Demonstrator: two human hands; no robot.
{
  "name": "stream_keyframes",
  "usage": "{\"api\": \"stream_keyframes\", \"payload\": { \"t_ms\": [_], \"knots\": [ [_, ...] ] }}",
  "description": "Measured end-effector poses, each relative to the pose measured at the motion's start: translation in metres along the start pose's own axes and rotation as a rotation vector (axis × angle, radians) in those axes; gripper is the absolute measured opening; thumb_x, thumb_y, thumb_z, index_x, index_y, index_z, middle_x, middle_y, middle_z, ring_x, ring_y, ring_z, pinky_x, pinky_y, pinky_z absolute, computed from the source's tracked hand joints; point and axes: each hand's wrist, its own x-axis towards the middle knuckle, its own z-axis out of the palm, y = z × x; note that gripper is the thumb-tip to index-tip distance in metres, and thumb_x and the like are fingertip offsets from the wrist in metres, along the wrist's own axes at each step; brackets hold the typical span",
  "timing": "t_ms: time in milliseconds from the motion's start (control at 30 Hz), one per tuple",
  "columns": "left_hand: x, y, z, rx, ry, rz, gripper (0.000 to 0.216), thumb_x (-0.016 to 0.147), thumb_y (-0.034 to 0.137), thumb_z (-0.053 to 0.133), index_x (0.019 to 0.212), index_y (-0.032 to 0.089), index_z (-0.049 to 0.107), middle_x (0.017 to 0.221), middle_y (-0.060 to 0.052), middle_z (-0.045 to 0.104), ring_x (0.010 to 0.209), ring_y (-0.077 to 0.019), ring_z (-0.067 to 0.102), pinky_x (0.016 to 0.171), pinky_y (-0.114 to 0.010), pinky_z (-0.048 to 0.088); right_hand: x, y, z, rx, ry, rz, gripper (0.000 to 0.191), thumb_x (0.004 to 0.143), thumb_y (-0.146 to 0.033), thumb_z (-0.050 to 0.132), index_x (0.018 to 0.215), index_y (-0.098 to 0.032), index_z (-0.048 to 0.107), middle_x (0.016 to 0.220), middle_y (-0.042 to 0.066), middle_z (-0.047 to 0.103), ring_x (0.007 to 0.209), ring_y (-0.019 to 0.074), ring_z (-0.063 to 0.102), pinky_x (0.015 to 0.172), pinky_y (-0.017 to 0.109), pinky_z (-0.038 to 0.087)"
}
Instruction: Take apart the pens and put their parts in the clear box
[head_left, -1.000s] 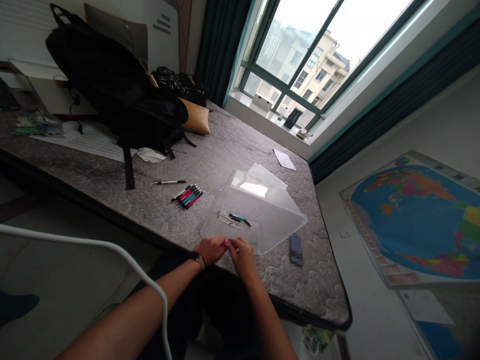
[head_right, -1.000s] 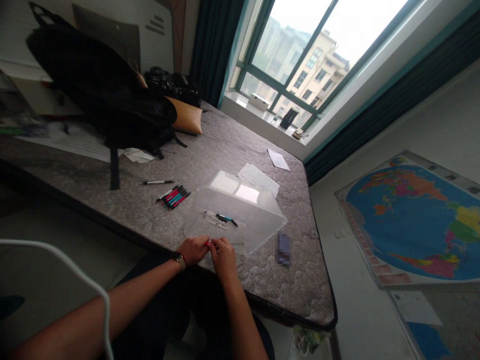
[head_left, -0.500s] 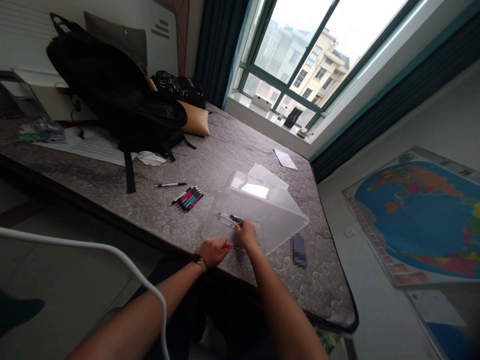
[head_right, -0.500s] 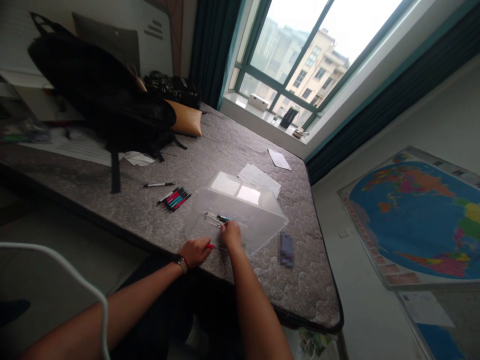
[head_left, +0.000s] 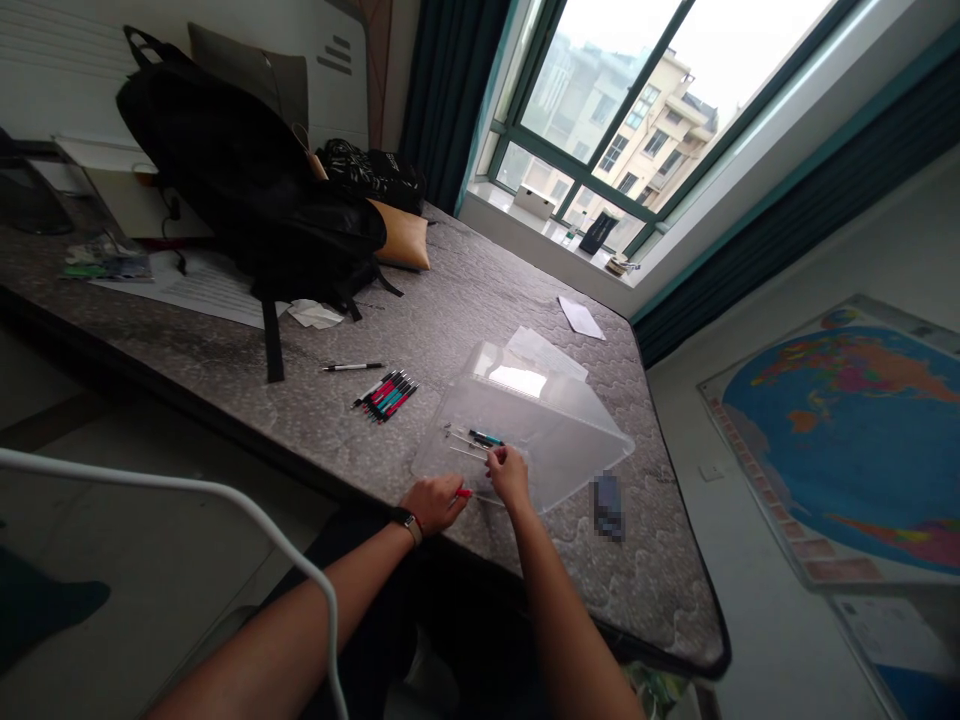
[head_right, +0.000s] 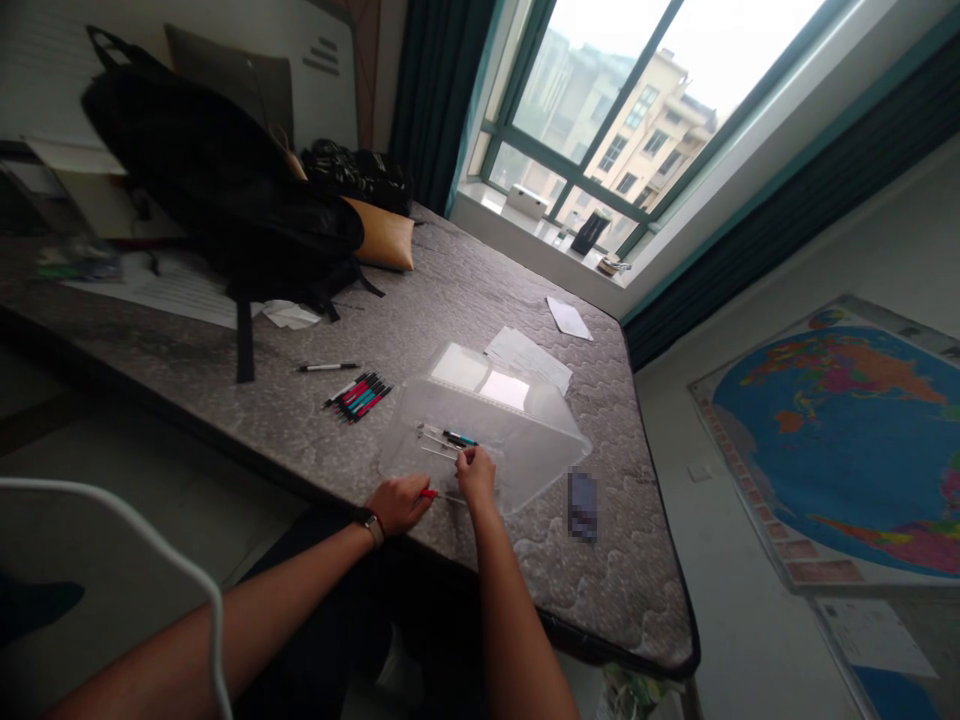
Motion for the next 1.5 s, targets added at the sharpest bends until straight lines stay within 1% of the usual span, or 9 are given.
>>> {"api": "stream_keyframes", "payload": {
  "t_ms": [133,233,300,533,700,933,1067,1333,1500],
  "knots": [
    [0.0,0.0,0.0,0.01,0.009,0.015,0.035,0.098,0.042,0.032,0.089,0.019,0.058,0.082,-0.007,0.066,0.07,-0.0189,0.062,0.06,-0.029,0.037,-0.031,0.018,-0.002,0.292,-0.023,-0.026,0.02,0.082,-0.035,0.057,0.083,-0.018,0.067,0.07,0.002,0.071,0.056,0.0164,0.066,0.05,0.023,0.05],
    [0.0,0.001,0.0,0.024,0.009,0.007,0.035,0.098,0.041,0.033,0.088,0.019,0.058,0.082,-0.007,0.066,0.071,-0.0193,0.062,0.06,-0.029,0.038,-0.039,0.029,0.002,0.688,0.064,0.124,0.015,0.068,-0.033,0.07,0.071,-0.018,0.066,0.06,0.001,0.066,0.054,0.0169,0.064,0.051,0.024,0.05],
    [0.0,0.002,-0.001,0.032,0.005,-0.001,0.035,0.098,0.041,0.032,0.088,0.019,0.058,0.083,-0.007,0.066,0.071,-0.0194,0.062,0.061,-0.029,0.038,-0.037,0.033,0.003,0.831,0.1,0.223,0.016,0.065,-0.032,0.07,0.069,-0.018,0.064,0.059,0.001,0.066,0.056,0.0174,0.065,0.054,0.025,0.052],
    [0.0,0.003,-0.002,0.014,-0.005,-0.018,0.034,0.097,0.042,0.034,0.089,0.02,0.059,0.084,-0.007,0.067,0.072,-0.0194,0.063,0.062,-0.029,0.038,-0.046,0.022,-0.012,1.083,-0.005,0.305,0.016,0.065,-0.022,0.065,0.08,-0.017,0.063,0.086,0.011,0.074,0.091,0.0253,0.072,0.078,0.034,0.058],
    [0.0,0.003,-0.002,0.002,-0.003,-0.012,0.033,0.096,0.04,0.035,0.089,0.019,0.059,0.085,-0.008,0.067,0.073,-0.0202,0.063,0.062,-0.029,0.039,-0.065,0.006,-0.022,1.308,-0.117,0.268,0.03,0.057,-0.008,0.07,0.085,-0.017,0.064,0.101,0.01,0.073,0.105,0.0249,0.068,0.087,0.032,0.055],
    [0.0,0.001,-0.001,0.011,0.004,-0.004,0.032,0.097,0.04,0.035,0.09,0.02,0.059,0.086,-0.007,0.067,0.072,-0.0201,0.064,0.061,-0.029,0.04,-0.083,-0.015,0.001,1.174,-0.022,0.079,0.029,0.066,-0.025,0.079,0.087,-0.018,0.061,0.102,0.012,0.074,0.101,0.0272,0.07,0.085,0.038,0.056],
    [0.0,-0.001,0.001,0.005,0.007,0.0,0.03,0.096,0.038,0.036,0.091,0.019,0.058,0.087,-0.007,0.068,0.073,-0.0196,0.064,0.062,-0.029,0.041,-0.087,-0.022,0.012,1.027,0.094,-0.039,0.024,0.073,-0.028,0.074,0.091,-0.018,0.062,0.102,0.011,0.074,0.099,0.0274,0.07,0.089,0.042,0.056],
    [0.0,-0.007,0.01,-0.068,0.024,0.017,0.027,0.096,0.033,0.037,0.097,0.019,0.06,0.088,-0.008,0.069,0.077,-0.0195,0.066,0.066,-0.029,0.046,-0.103,-0.031,0.023,0.616,0.274,-0.241,0.014,0.086,-0.023,0.056,0.095,-0.021,0.066,0.108,0.008,0.073,0.101,0.0219,0.069,0.093,0.038,0.053],
    [-0.001,-0.007,0.01,-0.079,0.026,0.01,0.027,0.095,0.033,0.038,0.098,0.019,0.06,0.089,-0.008,0.069,0.077,-0.0191,0.066,0.067,-0.028,0.047,-0.109,-0.03,0.025,0.586,0.238,-0.294,0.017,0.089,-0.025,0.053,0.1,-0.022,0.066,0.114,0.008,0.071,0.104,0.0216,0.067,0.093,0.037,0.052]
  ]
}}
